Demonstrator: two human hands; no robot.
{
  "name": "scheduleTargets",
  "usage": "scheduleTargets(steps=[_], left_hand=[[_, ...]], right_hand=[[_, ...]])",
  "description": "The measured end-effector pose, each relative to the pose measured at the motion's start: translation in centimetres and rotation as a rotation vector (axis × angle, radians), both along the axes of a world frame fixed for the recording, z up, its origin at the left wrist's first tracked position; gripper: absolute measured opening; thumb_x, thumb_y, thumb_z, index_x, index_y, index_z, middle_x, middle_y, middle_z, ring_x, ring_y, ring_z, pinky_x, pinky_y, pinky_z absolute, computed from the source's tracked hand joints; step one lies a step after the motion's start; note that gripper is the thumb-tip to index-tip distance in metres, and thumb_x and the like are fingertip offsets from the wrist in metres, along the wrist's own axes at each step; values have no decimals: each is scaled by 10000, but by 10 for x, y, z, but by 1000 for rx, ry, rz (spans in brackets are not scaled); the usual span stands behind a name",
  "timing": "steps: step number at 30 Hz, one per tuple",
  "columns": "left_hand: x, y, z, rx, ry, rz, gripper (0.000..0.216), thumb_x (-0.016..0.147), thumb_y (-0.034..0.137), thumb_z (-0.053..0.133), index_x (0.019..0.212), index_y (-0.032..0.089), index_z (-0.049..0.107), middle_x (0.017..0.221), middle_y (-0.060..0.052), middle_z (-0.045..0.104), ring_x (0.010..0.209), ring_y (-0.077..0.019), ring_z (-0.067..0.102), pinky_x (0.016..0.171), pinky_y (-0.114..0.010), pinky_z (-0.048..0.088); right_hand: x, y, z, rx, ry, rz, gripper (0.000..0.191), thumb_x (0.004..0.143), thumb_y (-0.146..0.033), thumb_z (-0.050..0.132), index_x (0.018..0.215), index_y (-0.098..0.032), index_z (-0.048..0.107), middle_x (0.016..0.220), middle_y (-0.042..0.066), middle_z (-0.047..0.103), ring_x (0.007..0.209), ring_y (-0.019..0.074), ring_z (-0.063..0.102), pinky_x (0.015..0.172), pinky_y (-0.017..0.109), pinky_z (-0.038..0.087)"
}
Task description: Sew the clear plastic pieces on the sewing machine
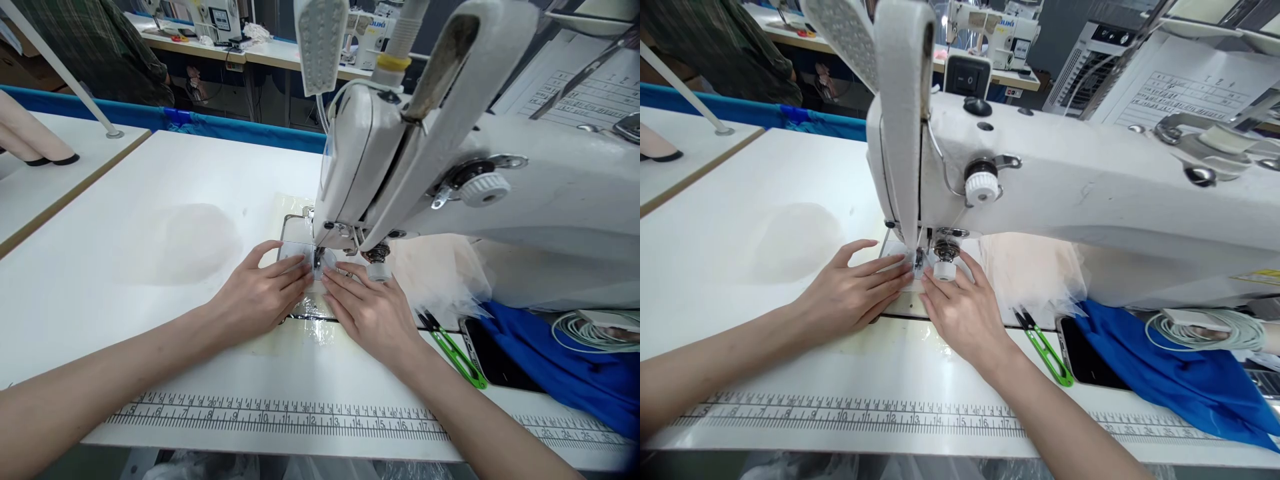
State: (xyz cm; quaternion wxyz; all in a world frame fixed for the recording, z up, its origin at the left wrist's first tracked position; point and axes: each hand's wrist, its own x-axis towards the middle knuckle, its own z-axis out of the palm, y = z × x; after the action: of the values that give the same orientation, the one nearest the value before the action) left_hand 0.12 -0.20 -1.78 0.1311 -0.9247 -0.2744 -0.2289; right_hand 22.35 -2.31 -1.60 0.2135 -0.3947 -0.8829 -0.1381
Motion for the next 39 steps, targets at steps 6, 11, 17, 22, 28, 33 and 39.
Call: scheduleTargets(steps=[6,11,17,22,28,33,39], left_hand=[[2,4,2,-13,-18,15,275,971,163,443,1154,196,644,1146,-8,711,1136,-161,625,1135,-412,276],[3,7,2,3,-18,4,262,971,166,449,1148,168,643,1133,-28,716,1117,-169,637,1125,-424,278],[3,9,2,-22,-5,25,283,986,161,409,1148,191,639,1133,-24,715,1115,-169,640,1113,-447,288],[4,11,1,-10,1,25,283,987,165,410,1145,183,644,1134,-30,715,1110,-160,639,1124,-443,275],[4,10,2,-32,2,26,284,988,160,405,1136,162,647,1142,-47,711,1101,-166,645,1111,-448,282],[2,11,1,-64,-22,32,274,985,227,435,1163,180,638,1179,-49,696,1120,-181,634,1112,-442,302],[-1,7,6,-50,55,164,438,965,483,443,1216,160,600,1236,-115,654,1113,-261,616,1057,-497,331]], right_hand=[[1,3,-3,-18,0,-17,240,955,-227,520,1078,-167,717,1015,48,755,971,218,665,977,450,464],[1,5,-3,-8,0,-31,252,962,-229,505,1075,-148,715,975,57,762,972,226,668,962,443,476],[0,7,-3,-22,-32,-65,264,966,-257,501,1084,-153,713,914,65,769,990,237,665,933,437,487],[1,8,-5,-16,-35,-83,267,960,-264,512,1109,-158,707,912,65,769,993,244,662,921,441,489],[1,9,-4,-3,-43,-83,273,959,-260,511,1104,-144,712,900,76,769,974,249,667,919,442,484],[-1,8,-4,15,-62,-86,294,972,-271,489,1118,-133,703,897,72,769,980,243,664,978,448,439],[0,9,1,33,-64,-75,280,958,-238,501,1132,-125,690,994,84,757,948,233,661,1015,447,402]])
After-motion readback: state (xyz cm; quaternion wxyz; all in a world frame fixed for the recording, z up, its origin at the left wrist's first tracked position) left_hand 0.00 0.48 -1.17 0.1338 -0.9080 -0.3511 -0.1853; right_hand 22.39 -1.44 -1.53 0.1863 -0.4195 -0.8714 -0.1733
